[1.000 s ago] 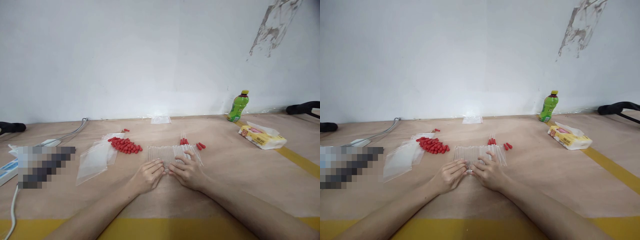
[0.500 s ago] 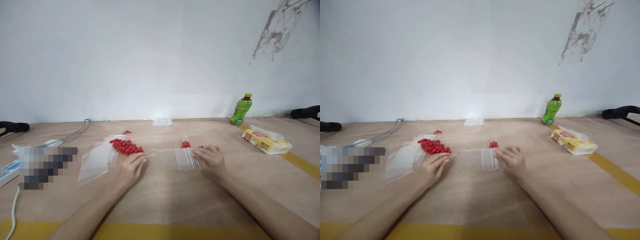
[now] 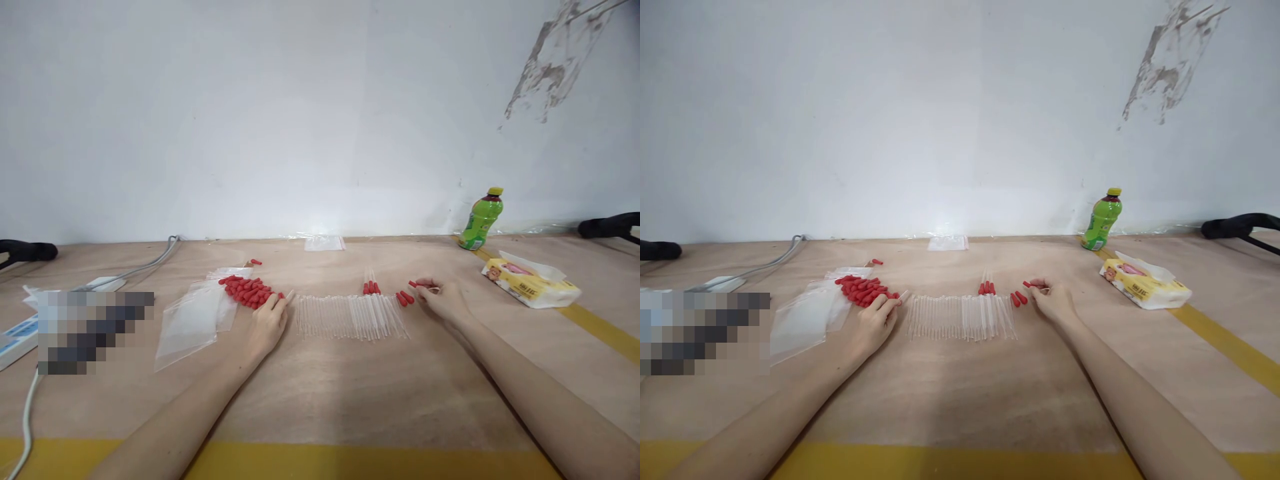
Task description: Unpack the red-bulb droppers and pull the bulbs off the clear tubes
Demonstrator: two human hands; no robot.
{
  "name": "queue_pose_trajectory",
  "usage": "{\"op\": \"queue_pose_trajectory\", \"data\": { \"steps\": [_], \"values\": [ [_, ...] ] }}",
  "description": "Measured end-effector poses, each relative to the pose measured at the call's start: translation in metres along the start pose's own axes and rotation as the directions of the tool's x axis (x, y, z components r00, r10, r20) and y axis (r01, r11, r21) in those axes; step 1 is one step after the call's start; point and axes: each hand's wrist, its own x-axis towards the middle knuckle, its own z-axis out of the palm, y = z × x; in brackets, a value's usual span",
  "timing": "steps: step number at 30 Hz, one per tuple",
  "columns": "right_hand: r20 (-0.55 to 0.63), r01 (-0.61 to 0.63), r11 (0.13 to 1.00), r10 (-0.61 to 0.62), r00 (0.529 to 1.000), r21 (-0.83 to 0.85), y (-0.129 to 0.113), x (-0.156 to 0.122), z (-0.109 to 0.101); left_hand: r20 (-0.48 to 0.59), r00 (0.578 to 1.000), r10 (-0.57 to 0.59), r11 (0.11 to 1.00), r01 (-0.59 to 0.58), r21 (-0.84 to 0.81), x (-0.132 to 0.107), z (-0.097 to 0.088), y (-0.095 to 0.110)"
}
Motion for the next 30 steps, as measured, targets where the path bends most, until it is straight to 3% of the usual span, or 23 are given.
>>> {"op": "queue_pose_trajectory", "data": {
  "steps": [4, 7, 11, 16, 22, 26, 30],
  "values": [
    [0.002, 0.04, 0.999, -0.04, 0.999, 0.023, -0.002, 0.001, 0.003, 0.085, 0.996, 0.012, 1.0, -0.009, -0.029, 0.001, 0.001, 0.003],
    [0.002, 0.061, 0.998, -0.061, 0.998, 0.027, -0.004, -0.001, 0.004, 0.119, 0.992, -0.043, 0.99, 0.058, -0.129, 0.001, 0.0, 0.007],
    [0.051, 0.123, 0.991, -0.12, 0.991, -0.054, -0.007, -0.005, 0.004, 0.128, 0.983, -0.13, 0.953, 0.16, -0.258, 0.001, -0.003, 0.01],
    [0.147, 0.182, 0.973, -0.161, 0.976, -0.143, -0.01, -0.008, 0.004, 0.097, 0.982, -0.164, 0.927, 0.187, -0.327, 0.002, -0.01, 0.011],
    [0.029, 0.087, 0.948, -0.082, 0.996, -0.307, -0.02, -0.007, -0.001, 0.091, 0.983, -0.159, 0.922, 0.181, -0.343, -0.001, -0.016, 0.008],
    [0.099, 0.059, 0.916, -0.021, 0.995, -0.398, -0.046, 0.001, 0.006, 0.066, 0.992, -0.103, 0.951, 0.118, -0.285, -0.003, -0.019, 0.009],
    [0.18, 0.023, 0.868, 0.077, 0.981, -0.495, -0.072, 0.011, 0.03, 0.049, 0.997, -0.067, 0.974, 0.076, -0.214, -0.002, -0.021, 0.009]
  ]
}}
